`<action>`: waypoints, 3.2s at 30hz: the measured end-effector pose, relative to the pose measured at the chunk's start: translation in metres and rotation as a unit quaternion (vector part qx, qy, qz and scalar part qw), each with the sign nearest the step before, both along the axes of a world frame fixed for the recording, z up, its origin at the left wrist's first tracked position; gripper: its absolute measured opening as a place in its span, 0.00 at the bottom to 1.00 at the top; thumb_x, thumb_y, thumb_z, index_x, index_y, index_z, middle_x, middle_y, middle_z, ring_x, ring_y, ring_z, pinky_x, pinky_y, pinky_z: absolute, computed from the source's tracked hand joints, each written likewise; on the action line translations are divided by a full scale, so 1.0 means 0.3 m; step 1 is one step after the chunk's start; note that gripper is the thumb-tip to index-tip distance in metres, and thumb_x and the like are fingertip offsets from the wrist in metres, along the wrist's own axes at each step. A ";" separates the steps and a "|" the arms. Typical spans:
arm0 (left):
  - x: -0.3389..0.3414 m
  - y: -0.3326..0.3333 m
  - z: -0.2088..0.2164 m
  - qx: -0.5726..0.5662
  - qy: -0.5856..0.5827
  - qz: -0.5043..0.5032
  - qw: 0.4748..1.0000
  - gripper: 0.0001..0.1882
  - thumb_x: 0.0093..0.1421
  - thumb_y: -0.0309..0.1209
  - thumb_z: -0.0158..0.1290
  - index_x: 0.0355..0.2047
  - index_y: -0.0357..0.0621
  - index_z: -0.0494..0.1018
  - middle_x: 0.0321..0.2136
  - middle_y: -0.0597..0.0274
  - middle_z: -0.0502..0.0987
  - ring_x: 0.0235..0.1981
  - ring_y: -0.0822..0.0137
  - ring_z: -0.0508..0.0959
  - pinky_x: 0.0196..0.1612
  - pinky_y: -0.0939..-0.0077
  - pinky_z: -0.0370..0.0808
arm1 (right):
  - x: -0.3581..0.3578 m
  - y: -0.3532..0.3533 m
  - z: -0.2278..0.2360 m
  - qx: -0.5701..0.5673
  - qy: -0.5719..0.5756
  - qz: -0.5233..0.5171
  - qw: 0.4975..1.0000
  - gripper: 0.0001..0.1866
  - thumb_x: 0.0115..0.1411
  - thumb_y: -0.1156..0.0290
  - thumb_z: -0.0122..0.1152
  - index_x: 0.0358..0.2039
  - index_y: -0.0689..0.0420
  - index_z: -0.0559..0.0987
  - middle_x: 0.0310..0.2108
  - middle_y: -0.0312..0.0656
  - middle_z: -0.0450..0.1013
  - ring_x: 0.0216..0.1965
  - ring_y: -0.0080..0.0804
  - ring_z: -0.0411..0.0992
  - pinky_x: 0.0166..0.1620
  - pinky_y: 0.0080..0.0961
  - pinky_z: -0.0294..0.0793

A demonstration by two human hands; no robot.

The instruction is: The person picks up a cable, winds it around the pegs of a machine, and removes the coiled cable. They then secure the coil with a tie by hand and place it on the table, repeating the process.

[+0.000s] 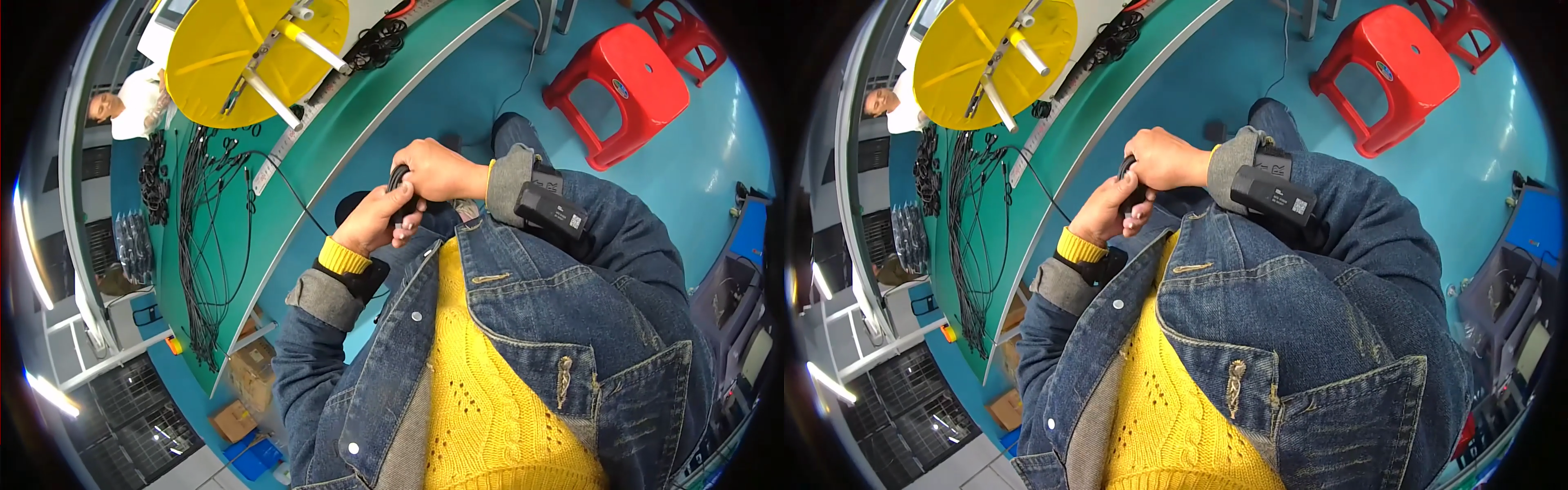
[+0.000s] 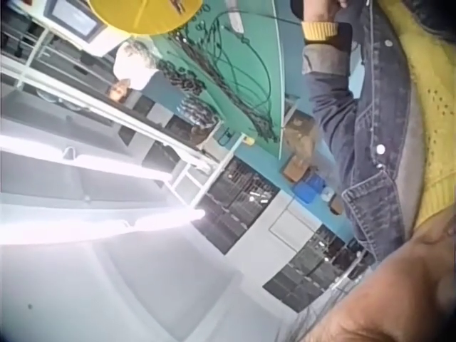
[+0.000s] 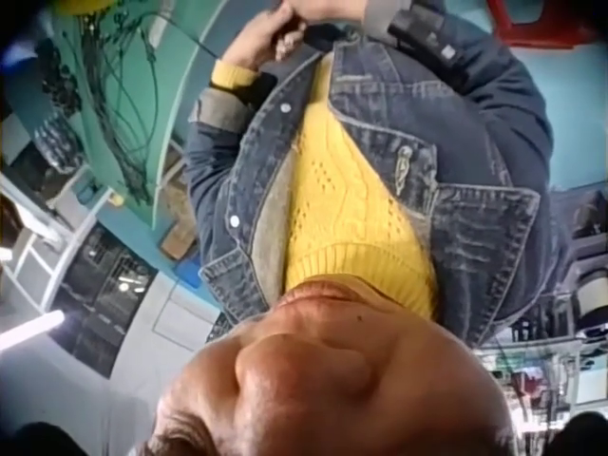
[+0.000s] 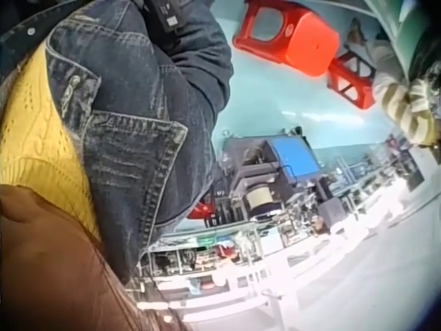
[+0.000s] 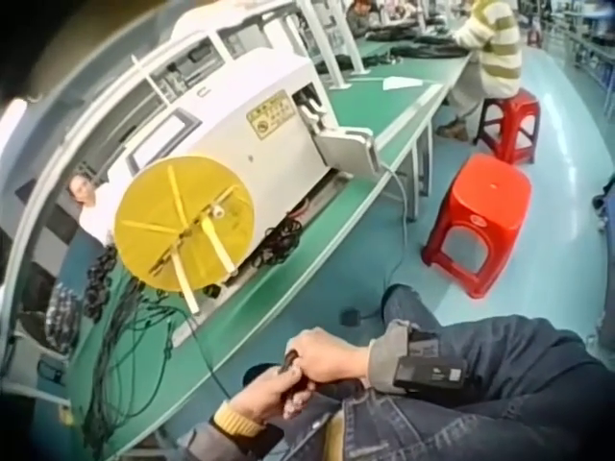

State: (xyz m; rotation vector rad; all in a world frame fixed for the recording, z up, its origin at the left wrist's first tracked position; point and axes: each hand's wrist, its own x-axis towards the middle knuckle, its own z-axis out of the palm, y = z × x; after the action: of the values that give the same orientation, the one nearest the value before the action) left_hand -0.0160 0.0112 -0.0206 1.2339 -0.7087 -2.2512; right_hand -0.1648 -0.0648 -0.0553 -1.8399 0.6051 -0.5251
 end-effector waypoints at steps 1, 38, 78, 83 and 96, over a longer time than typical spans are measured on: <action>-0.010 -0.003 0.006 0.008 -0.030 -0.006 0.999 0.22 0.58 0.50 0.46 0.34 0.39 0.66 0.16 0.68 0.65 0.13 0.77 0.64 0.13 0.87 0.59 | -0.003 0.000 0.000 -0.013 0.023 0.007 1.000 0.08 0.43 0.72 0.54 0.23 0.61 0.75 0.20 0.52 0.72 0.26 0.48 0.73 0.29 0.39 0.70; -0.034 0.067 -0.035 -0.110 -0.042 0.236 0.965 0.10 0.61 0.37 0.46 0.29 0.44 0.62 0.18 0.70 0.58 0.15 0.80 0.56 0.15 0.87 0.54 | 0.182 -0.418 0.055 -0.339 0.065 -0.240 0.907 0.04 0.46 0.73 0.55 0.24 0.56 0.78 0.24 0.44 0.70 0.25 0.44 0.69 0.29 0.34 0.70; -0.069 -0.044 -0.024 -0.147 -0.064 0.304 0.939 0.06 0.60 0.31 0.47 0.30 0.42 0.64 0.18 0.70 0.61 0.14 0.79 0.59 0.15 0.86 0.60 | -0.060 -0.085 0.027 0.486 -0.191 0.026 0.852 0.10 0.57 0.67 0.55 0.33 0.62 0.76 0.26 0.32 0.69 0.21 0.13 0.60 0.19 0.10 0.57; 0.022 -0.054 -0.055 -0.186 -0.094 0.354 0.912 0.06 0.59 0.30 0.47 0.29 0.42 0.64 0.17 0.71 0.62 0.14 0.80 0.60 0.15 0.86 0.59 | -0.087 -0.039 0.035 0.395 -0.219 0.109 0.885 0.11 0.56 0.71 0.54 0.38 0.61 0.76 0.28 0.33 0.71 0.26 0.15 0.67 0.23 0.12 0.66; -0.027 -0.062 0.006 -0.086 -0.103 -0.014 0.991 0.09 0.54 0.31 0.52 0.32 0.39 0.67 0.16 0.71 0.61 0.13 0.81 0.58 0.13 0.86 0.54 | -0.059 -0.161 0.187 -0.306 0.051 0.152 0.938 0.20 0.44 0.71 0.62 0.39 0.63 0.72 0.23 0.37 0.70 0.22 0.17 0.70 0.20 0.14 0.66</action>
State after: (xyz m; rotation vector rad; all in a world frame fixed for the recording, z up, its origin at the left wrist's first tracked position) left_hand -0.0241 -0.0074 -0.0189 1.3889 -0.9803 -2.0537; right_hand -0.1826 -0.1129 0.0009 -2.5095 0.2167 -0.4374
